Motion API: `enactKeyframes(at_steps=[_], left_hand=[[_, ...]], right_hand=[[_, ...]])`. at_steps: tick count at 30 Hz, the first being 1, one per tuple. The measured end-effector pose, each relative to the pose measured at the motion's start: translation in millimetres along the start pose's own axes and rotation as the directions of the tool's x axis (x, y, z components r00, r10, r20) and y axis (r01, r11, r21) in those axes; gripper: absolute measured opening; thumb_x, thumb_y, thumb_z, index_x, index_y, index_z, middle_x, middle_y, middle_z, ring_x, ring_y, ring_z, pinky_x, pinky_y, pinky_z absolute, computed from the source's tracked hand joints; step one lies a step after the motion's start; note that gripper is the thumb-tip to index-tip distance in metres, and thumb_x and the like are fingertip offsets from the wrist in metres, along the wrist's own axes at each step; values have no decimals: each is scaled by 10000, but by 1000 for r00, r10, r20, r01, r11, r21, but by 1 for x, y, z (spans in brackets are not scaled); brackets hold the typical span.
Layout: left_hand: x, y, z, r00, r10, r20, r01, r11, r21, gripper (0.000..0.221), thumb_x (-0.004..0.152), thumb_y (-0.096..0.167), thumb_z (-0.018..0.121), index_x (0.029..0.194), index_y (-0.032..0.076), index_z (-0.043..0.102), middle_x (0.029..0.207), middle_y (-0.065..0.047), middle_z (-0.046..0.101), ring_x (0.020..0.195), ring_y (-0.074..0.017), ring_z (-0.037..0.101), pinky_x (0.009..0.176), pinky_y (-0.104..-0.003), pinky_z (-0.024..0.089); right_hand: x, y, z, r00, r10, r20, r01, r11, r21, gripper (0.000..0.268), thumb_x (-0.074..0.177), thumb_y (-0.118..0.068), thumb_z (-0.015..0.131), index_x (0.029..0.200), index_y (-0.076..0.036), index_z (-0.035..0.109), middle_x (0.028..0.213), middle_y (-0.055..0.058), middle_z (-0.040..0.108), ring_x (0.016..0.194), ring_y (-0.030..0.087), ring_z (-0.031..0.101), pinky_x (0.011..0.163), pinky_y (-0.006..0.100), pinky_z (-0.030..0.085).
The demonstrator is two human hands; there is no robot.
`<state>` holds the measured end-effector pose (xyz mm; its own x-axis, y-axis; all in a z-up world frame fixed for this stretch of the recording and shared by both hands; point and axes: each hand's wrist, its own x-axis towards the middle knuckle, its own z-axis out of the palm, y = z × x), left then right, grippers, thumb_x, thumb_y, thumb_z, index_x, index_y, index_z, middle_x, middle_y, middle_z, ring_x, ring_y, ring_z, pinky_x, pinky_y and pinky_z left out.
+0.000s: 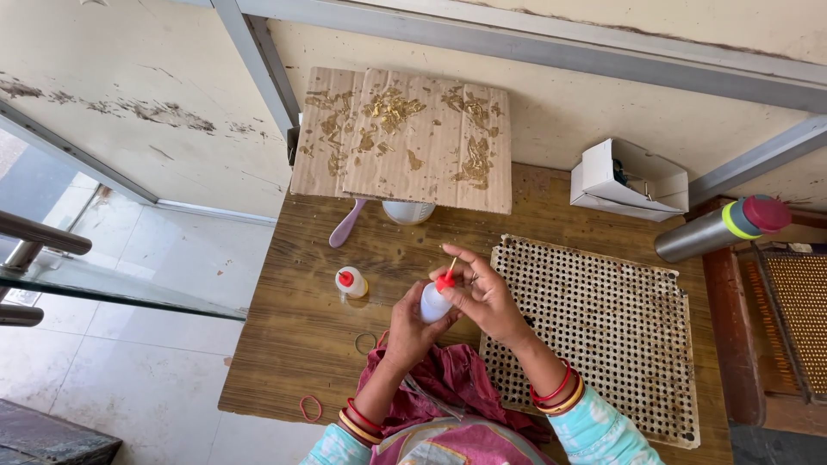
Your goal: Refilling a squeeze bottle with liquid from a pitcher and applying it into the holes of a grid mold.
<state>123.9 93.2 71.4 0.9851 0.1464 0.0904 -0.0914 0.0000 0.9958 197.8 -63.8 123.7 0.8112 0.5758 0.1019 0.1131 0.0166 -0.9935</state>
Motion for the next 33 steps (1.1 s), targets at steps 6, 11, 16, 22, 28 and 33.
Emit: enactKeyframes(at_steps=[6,11,16,22,28,33], left_hand=[[19,-57,3,1000,-19,-17,20,999,26,508,773,165,912,1153,41,597,1015,-83,698,934,-121,631,861,-302,545],[31,-130,8,996,91,-3,-91,996,-25,549,794,147,896,1205,40,549,1183,-99,683,1074,-137,628,951,-317,528],[25,-126,-2,998,56,-13,-54,990,130,839,725,173,929,1372,5,422,1394,-173,565,1276,-259,549,1061,-381,458],[-3,-33,-40,990,138,-18,-137,989,64,927,925,391,679,1621,-10,215,1659,-237,314,1558,-332,272,1243,-442,209],[11,15,-88,973,180,-142,-229,799,-555,747,1084,459,529,1628,-26,366,1668,-278,375,1588,-395,293,1340,-480,172],[74,82,-130,841,527,-119,-358,708,609,674,981,332,628,1583,118,414,1662,-194,332,1574,-378,222,1296,-548,151]], right_hand=[[16,1,-29,994,108,13,-84,692,717,727,984,-74,600,1626,-196,280,1374,187,626,1243,251,635,1132,434,451],[15,24,-38,969,246,-9,-112,475,873,670,972,-63,570,1592,-183,345,1403,152,621,1288,240,616,1143,424,442],[28,105,-49,952,227,-205,-205,971,126,428,963,-12,615,1374,-108,551,1219,125,692,1119,230,680,957,407,570],[45,131,-30,968,194,-158,-248,645,-723,231,964,-81,673,1189,-116,632,1013,122,751,960,275,742,810,355,572],[69,122,-31,966,148,-214,-255,706,-661,315,982,-173,648,1295,-144,644,1132,122,745,954,266,731,812,353,564],[107,178,-75,940,81,-331,-68,996,51,269,1073,-191,564,1251,7,603,1282,122,685,1112,219,684,941,366,578]])
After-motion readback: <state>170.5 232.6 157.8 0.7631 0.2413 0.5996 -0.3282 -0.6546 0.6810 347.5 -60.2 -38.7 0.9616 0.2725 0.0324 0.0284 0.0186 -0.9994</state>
